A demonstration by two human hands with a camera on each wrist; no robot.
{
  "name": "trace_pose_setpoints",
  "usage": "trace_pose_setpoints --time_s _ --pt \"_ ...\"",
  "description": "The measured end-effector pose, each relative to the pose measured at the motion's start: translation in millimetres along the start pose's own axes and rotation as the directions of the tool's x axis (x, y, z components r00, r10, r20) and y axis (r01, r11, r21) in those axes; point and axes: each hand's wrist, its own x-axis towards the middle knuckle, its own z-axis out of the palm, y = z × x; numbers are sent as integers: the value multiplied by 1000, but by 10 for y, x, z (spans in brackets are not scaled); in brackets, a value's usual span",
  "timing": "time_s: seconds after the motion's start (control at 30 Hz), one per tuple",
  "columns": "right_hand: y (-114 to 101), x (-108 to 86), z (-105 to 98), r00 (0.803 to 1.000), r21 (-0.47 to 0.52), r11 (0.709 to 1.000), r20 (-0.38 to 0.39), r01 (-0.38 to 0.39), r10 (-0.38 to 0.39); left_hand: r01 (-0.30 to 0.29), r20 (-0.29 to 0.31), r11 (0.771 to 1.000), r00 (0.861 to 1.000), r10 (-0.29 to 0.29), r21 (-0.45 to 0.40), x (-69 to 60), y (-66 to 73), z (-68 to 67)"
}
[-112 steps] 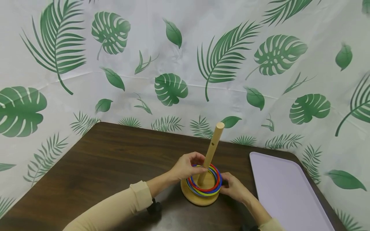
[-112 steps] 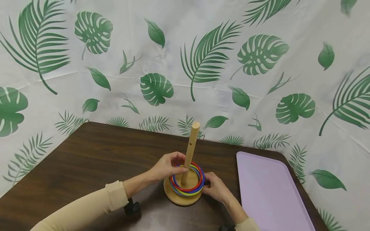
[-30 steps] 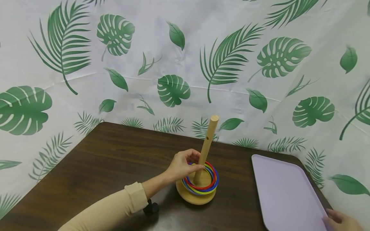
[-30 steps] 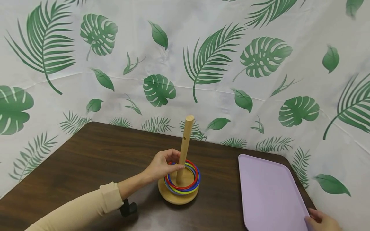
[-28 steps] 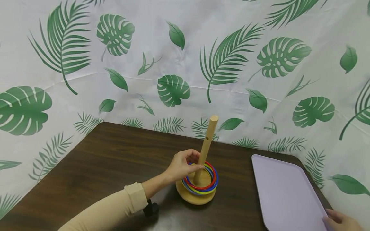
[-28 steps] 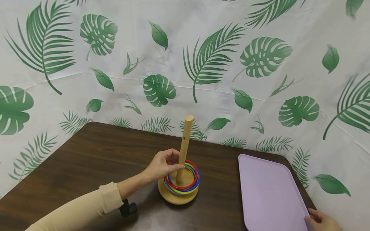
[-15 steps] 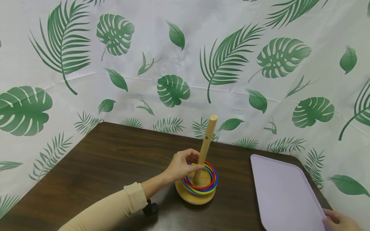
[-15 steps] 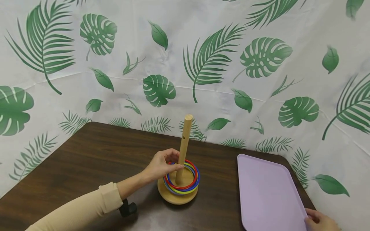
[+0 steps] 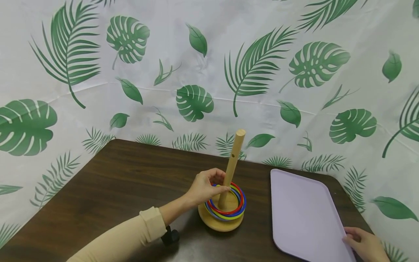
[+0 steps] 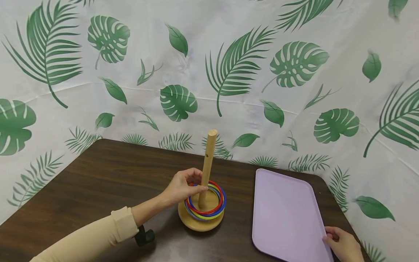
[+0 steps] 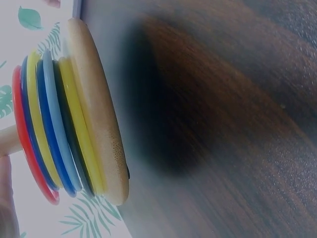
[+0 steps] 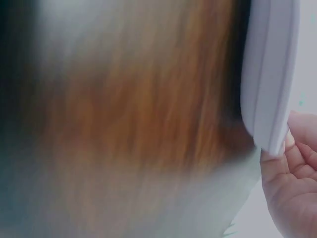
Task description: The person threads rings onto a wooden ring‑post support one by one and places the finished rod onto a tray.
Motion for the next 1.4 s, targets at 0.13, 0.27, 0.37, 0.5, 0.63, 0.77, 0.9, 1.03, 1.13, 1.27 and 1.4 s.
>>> trace_pose_setpoints --time_s 0.13,0.27,0.37,0.5,0.63,0.77,0.9,1.03,1.13,1.27,1.4 --pt "-181 10 48 1000 29 999 19 13 -13 7 -2 1000 1000 -7 1 2 8 -2" --pt "-385 10 120 999 78 996 12 34 -35 10 -2 1000 1000 -10 -2 11 23 -9" --pt "-547 19 185 999 128 990 -3 52 -52 11 -7 1000 1000 -11 -7 24 40 -15" --pt "-771 31 274 996 173 981 -32 87 -83 4 -18 1000 1000 -4 -12 51 59 -19" --pt "-1000 37 371 991 205 971 -66 127 -116 -1 -24 1000 1000 1 -8 69 72 -30" --pt "-1220 28 474 989 276 950 -70 145 -130 -5 -27 1000 1000 5 -13 87 74 -48" --pt "-1424 17 559 988 344 926 -58 155 -144 -18 -31 1000 999 17 -22 118 81 -64" --pt "-1607 27 640 984 389 904 -60 178 -169 -36 -37 999 999 35 -17 156 82 -74" --pt "-1738 46 701 979 417 886 -66 201 -191 -51 -41 999 998 51 -15 180 67 -74" --pt "-1913 60 779 977 455 865 -74 210 -198 -54 -47 999 997 53 -10 202 53 -65" --pt "-2070 53 833 977 488 847 -79 210 -197 -23 -50 1000 998 23 -6 223 39 -51"
